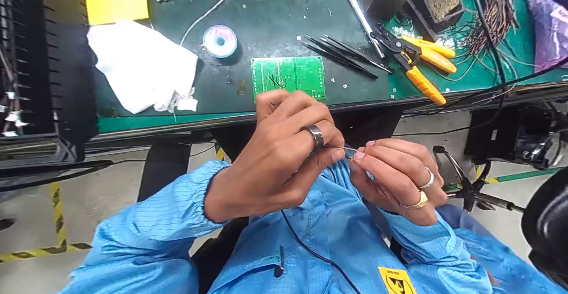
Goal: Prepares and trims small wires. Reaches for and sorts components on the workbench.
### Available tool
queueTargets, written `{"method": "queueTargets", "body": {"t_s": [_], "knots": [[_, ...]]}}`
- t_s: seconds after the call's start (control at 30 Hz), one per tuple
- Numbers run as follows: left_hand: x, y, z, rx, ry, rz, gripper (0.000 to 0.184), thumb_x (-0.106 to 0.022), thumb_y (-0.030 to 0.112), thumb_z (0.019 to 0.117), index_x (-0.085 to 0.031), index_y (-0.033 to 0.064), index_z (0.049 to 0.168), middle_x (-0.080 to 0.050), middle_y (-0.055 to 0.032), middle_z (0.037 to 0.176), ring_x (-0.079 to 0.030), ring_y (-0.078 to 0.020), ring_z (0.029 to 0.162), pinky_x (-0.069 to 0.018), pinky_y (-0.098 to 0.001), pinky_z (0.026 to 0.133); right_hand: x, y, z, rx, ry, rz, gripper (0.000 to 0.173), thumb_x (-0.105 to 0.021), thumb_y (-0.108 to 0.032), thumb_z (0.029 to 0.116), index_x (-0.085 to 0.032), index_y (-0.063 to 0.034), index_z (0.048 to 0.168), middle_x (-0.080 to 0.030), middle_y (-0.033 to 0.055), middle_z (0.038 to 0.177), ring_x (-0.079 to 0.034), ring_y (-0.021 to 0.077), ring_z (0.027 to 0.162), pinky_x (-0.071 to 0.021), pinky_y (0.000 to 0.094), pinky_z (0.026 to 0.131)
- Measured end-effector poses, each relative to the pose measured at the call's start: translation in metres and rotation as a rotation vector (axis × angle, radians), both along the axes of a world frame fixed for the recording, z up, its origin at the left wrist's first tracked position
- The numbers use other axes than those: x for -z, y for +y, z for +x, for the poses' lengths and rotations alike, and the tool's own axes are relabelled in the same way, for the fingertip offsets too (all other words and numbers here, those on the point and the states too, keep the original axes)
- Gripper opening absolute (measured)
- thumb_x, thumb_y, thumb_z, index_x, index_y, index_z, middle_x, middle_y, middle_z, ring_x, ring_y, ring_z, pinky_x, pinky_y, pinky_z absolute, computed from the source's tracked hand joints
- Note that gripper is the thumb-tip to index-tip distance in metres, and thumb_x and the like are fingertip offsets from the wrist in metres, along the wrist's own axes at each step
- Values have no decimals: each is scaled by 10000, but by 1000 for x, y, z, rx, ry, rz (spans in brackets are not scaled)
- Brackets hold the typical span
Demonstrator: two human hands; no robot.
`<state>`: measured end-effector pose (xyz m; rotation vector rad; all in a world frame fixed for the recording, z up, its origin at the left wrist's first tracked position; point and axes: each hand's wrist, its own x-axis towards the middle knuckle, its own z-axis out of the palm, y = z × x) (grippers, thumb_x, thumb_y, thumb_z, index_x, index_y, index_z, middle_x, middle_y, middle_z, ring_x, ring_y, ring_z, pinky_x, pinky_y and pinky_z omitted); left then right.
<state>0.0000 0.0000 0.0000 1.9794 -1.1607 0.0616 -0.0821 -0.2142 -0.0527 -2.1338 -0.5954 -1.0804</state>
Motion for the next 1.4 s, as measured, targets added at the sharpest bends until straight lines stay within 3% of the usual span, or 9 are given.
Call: {"method": "queueTargets", "body": {"t_s": [0.17,0.33,0.43,0.63,0.77,1.03,1.17,1.27,1.4], "knots": [[1,-4,-3,-4,-42,26,133,-614,202,1003,-725,147,957,-684,11,989,-570,-139,1106,-303,-480,1017,6,6,6,-68,97,161,68,-720,-95,905,-665,-57,915,-704,74,863,-705,167,876,-601,309,797],[8,-7,-7,-42,-216,78,115,-597,162,1010,-697,116,975,-686,-49,1011,-577,-206,1151,-305,-501,1029,4,21,1,-342,694,888,68,-646,-87,928,-674,-94,866,-680,-28,818,-635,31,706,-547,207,619],[10,-10,-9,-32,-285,76,106,-595,158,1015,-690,117,992,-680,-58,1032,-563,-217,1181,-291,-503,1050,-5,19,-8,-453,997,1193,136,-576,-101,944,-661,-105,837,-681,-8,772,-615,46,623,-495,199,542],[5,-7,-9,-23,-257,1,125,-591,189,1037,-692,134,986,-696,-25,1027,-563,-170,1198,-286,-476,1067,1,3,-15,-125,345,407,193,-694,-195,945,-665,-53,1072,-712,68,1004,-687,99,877,-578,231,681],[2,-6,-12,7,-194,0,126,-581,209,1039,-687,153,999,-687,-5,1034,-550,-157,1207,-280,-476,1070,-5,4,-17,-14,124,203,224,-771,-191,887,-701,-78,1067,-706,68,1008,-687,153,951,-590,271,762],[4,-6,-17,14,-173,-8,124,-578,214,1040,-685,152,1027,-692,-5,1042,-554,-146,1203,-284,-469,1061,-5,12,-14,-24,112,221,96,-705,-137,919,-673,-47,919,-713,88,883,-698,164,883,-586,285,786],[10,-12,-18,-56,-391,-59,90,-589,167,1034,-676,142,1035,-687,-24,1048,-554,-162,1202,-275,-446,1082,-16,27,-23,-250,632,850,79,-618,-95,984,-657,-56,926,-684,-4,862,-640,26,729,-547,193,617],[16,-5,-23,-59,-618,-63,90,-631,116,998,-676,110,1076,-687,-68,1103,-566,-203,1214,-291,-462,1110,-21,31,-38,-422,1023,1315,158,-564,-198,1013,-659,-118,915,-664,-2,807,-620,51,655,-497,185,541],[7,-7,-20,-110,-589,-132,69,-645,182,1010,-689,136,1037,-689,-39,1031,-577,-176,1183,-288,-461,1111,-17,9,-43,-195,568,814,221,-604,-291,1030,-628,-122,1170,-690,-12,981,-664,61,800,-559,212,627]]}}
